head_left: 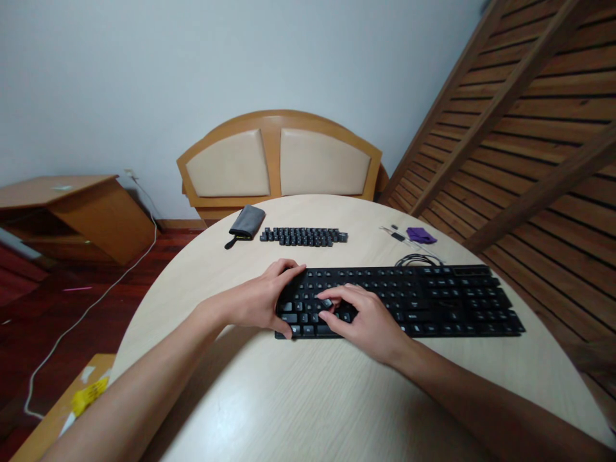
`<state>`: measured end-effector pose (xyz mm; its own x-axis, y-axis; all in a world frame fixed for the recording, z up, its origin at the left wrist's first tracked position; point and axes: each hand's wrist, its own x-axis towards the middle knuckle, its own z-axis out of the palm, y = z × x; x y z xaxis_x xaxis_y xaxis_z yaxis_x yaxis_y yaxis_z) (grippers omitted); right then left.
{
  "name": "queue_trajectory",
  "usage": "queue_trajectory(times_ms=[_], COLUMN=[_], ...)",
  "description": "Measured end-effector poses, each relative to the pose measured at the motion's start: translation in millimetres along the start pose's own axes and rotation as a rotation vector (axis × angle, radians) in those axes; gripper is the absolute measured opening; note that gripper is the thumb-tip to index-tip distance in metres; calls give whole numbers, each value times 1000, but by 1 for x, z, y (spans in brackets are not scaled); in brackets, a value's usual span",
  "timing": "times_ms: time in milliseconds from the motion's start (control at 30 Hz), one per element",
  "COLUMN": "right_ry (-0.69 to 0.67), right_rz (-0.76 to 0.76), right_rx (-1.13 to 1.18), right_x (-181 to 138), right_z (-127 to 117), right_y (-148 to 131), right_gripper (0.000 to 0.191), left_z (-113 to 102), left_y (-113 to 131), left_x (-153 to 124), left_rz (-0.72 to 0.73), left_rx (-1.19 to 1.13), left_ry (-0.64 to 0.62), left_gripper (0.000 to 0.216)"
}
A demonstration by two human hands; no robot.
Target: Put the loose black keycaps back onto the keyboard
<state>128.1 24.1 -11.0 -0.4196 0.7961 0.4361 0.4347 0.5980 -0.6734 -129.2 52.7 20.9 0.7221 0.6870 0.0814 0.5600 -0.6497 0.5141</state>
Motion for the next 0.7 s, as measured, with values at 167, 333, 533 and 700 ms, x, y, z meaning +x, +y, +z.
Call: queue_trajectory(times_ms=[167, 333, 533, 700], right_ry=[5, -4, 4, 14], right_rz=[-13, -29, -155, -182], right_rx=[-18, -42, -147, -203], right_x=[-1, 0, 0, 0], right_z=[-1, 1, 5, 10], right_y=[-1, 0, -3, -6], right_gripper=[23, 19, 19, 18], left_z=[1, 1, 1, 0], left_y=[0, 0, 0, 2], left_x=[0, -1, -2, 0], left_rz=[15, 23, 25, 12], left_rx=[-7, 11, 24, 31], left_ry=[10, 17, 22, 10], left_gripper=[120, 121, 120, 120])
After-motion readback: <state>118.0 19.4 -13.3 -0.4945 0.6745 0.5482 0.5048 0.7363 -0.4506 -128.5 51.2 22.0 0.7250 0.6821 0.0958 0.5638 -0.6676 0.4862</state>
